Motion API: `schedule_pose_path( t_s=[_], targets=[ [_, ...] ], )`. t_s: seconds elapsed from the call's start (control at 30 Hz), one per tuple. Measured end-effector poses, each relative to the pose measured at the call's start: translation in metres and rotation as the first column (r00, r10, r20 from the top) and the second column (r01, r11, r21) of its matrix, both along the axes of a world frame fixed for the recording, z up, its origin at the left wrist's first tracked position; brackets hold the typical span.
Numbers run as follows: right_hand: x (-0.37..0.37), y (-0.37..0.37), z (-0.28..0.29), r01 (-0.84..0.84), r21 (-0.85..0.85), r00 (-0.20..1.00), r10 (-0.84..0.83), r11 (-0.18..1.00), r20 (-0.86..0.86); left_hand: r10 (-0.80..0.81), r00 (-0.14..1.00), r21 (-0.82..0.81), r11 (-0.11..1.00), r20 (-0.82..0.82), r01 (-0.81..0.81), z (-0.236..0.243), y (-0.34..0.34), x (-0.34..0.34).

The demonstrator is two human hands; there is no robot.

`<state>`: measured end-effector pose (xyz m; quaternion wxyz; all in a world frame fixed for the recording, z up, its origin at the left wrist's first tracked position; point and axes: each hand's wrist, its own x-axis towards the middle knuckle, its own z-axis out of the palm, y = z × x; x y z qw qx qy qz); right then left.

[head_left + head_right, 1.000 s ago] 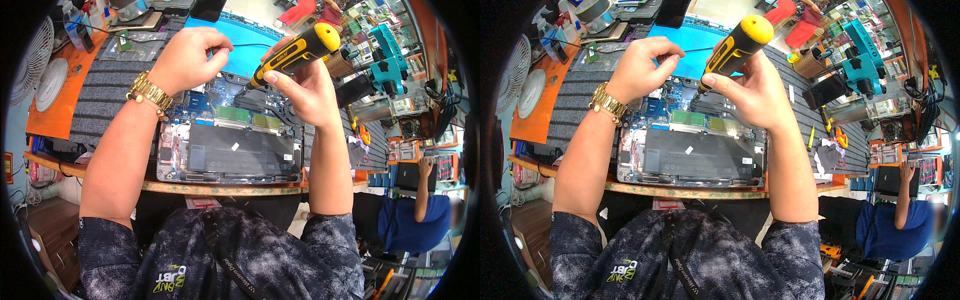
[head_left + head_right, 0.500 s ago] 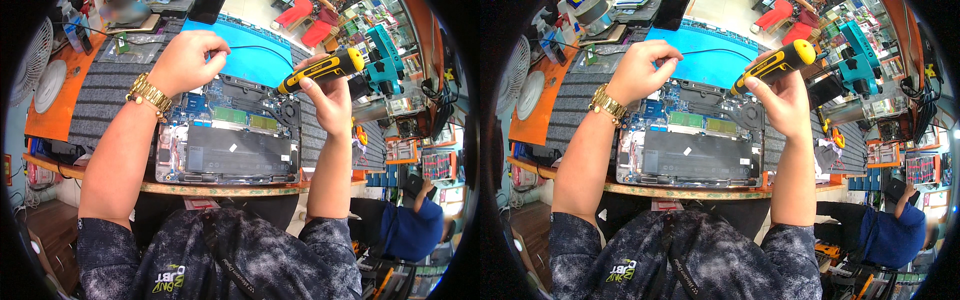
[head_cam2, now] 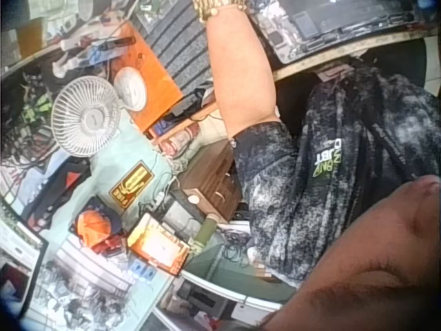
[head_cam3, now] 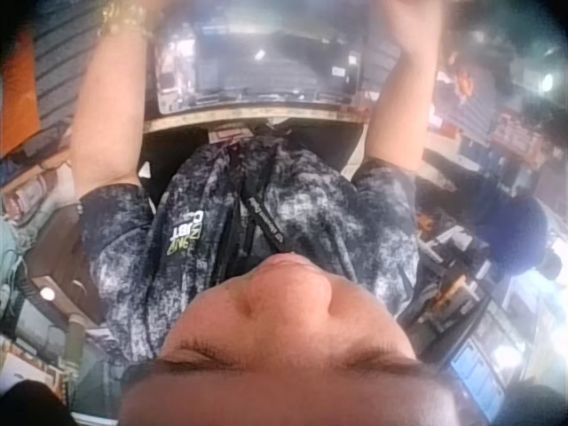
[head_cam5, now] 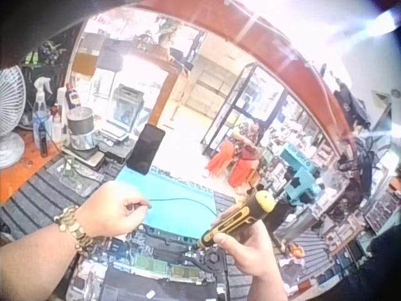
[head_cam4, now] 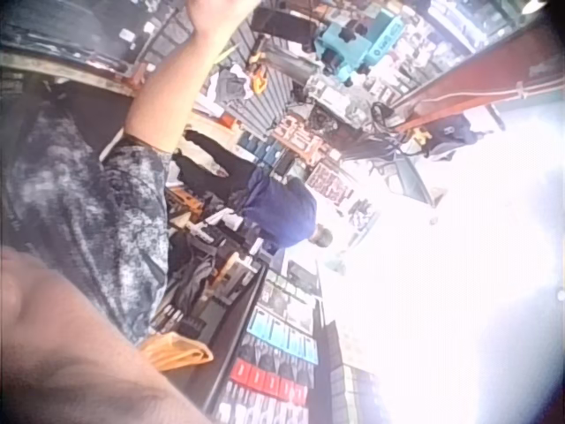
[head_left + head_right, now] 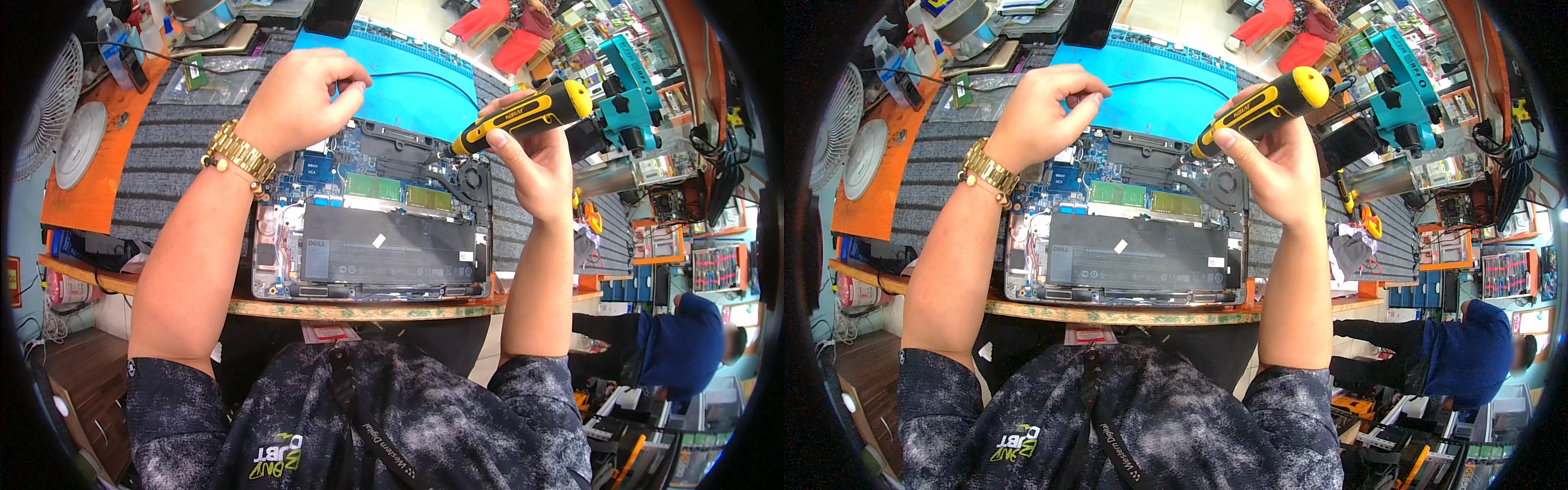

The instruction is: The person uses a screwdriver to remove a component from the internal circuitry of an open laptop and subsequently applies a small white sticker or piece of tape to a specific location on the laptop's motherboard.

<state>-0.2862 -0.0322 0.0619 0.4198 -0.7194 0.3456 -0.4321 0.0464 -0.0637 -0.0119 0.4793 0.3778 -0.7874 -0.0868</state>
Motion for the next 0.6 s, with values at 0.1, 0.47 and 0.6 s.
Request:
schedule_pose_path(
  t_s=[0.1, 0.47, 0.6],
  targets=[
    [-0.001, 0.0011, -0.0008, 0.006, -0.01, 1.0, -0.006, 1.0, -0.003, -0.001, 1.0, -0.018, 1.0, 0.018, 0.001, -0.0009, -0.0004, 0.001],
    [0.0049, 0.0028, -0.0026, -0.028, -0.004, 0.999, 0.027, 1.0, -0.025, 0.004, 1.0, 0.01, 1.0, 0.026, -0.004, -0.0007, 0.0009, 0.0008],
    [0.0077, 0.002, 0.0011, -0.018, 0.0, 0.997, 0.018, 1.0, -0.071, 0.002, 1.0, -0.003, 1.0, 0.024, -0.002, -0.0008, 0.0005, 0.0004]
  ],
)
